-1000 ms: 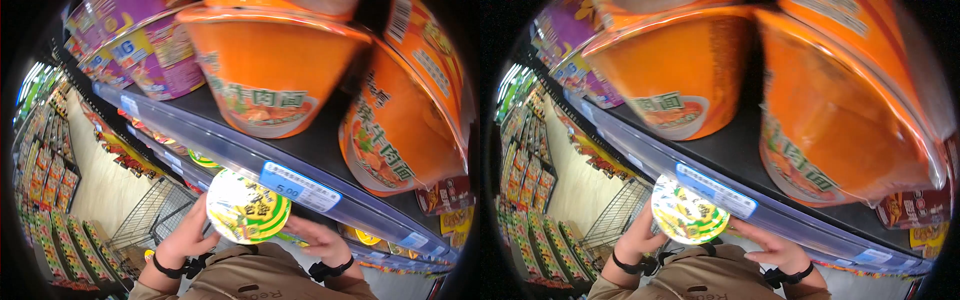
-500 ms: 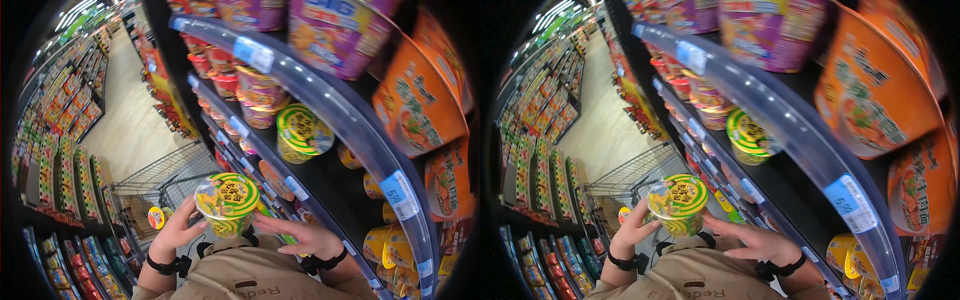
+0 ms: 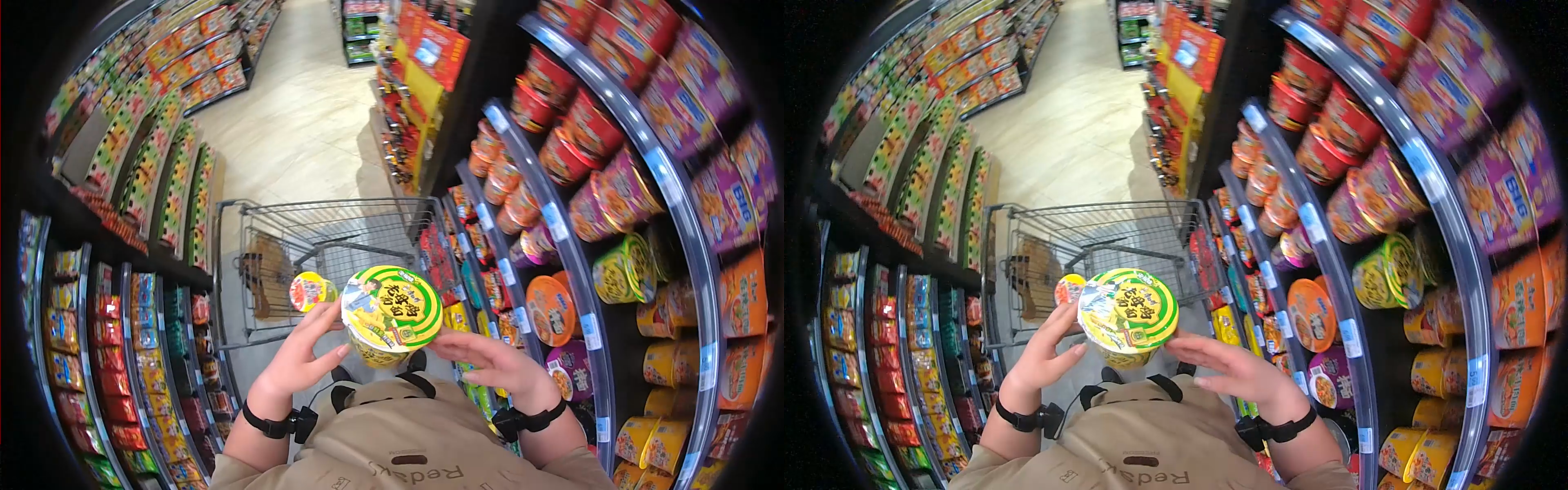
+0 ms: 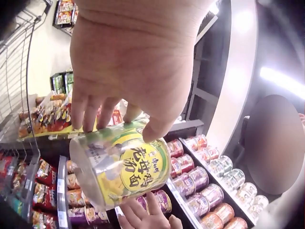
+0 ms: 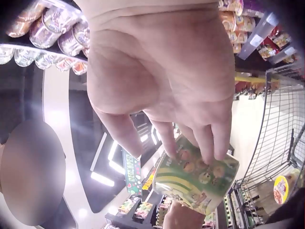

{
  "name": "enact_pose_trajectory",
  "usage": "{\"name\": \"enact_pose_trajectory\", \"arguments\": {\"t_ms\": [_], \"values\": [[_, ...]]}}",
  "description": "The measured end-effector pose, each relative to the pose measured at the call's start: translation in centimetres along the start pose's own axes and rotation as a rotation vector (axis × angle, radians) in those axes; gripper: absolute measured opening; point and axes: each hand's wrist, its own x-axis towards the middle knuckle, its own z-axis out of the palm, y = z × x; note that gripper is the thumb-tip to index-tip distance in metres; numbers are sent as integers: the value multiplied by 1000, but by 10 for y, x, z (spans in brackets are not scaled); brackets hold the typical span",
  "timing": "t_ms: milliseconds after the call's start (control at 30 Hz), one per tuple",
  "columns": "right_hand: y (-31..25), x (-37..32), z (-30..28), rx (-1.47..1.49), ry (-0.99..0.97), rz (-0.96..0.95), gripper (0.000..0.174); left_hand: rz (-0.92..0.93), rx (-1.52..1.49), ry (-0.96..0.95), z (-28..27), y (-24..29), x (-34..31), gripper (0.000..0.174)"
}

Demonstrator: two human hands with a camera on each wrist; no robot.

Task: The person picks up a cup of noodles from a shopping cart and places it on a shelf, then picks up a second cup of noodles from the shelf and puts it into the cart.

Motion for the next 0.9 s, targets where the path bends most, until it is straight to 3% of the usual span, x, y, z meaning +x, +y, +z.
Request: {"name": "enact_pose_trajectory", "arguments": {"t_ms": [400,600,667,900], "values": [[24,165,82,-88,-70,192,59,-125,-48,201,-122,-62,-118,77],[42,209,108,8,53,290,44,-222,-258,201,-161,-76,-141,75],[48,218,112,40,145,230,41,-231,-306,170,-165,-86,-144,73],[48,231,90,43,250,277,64,-365,-404,99,-148,-121,-118,71]]}}
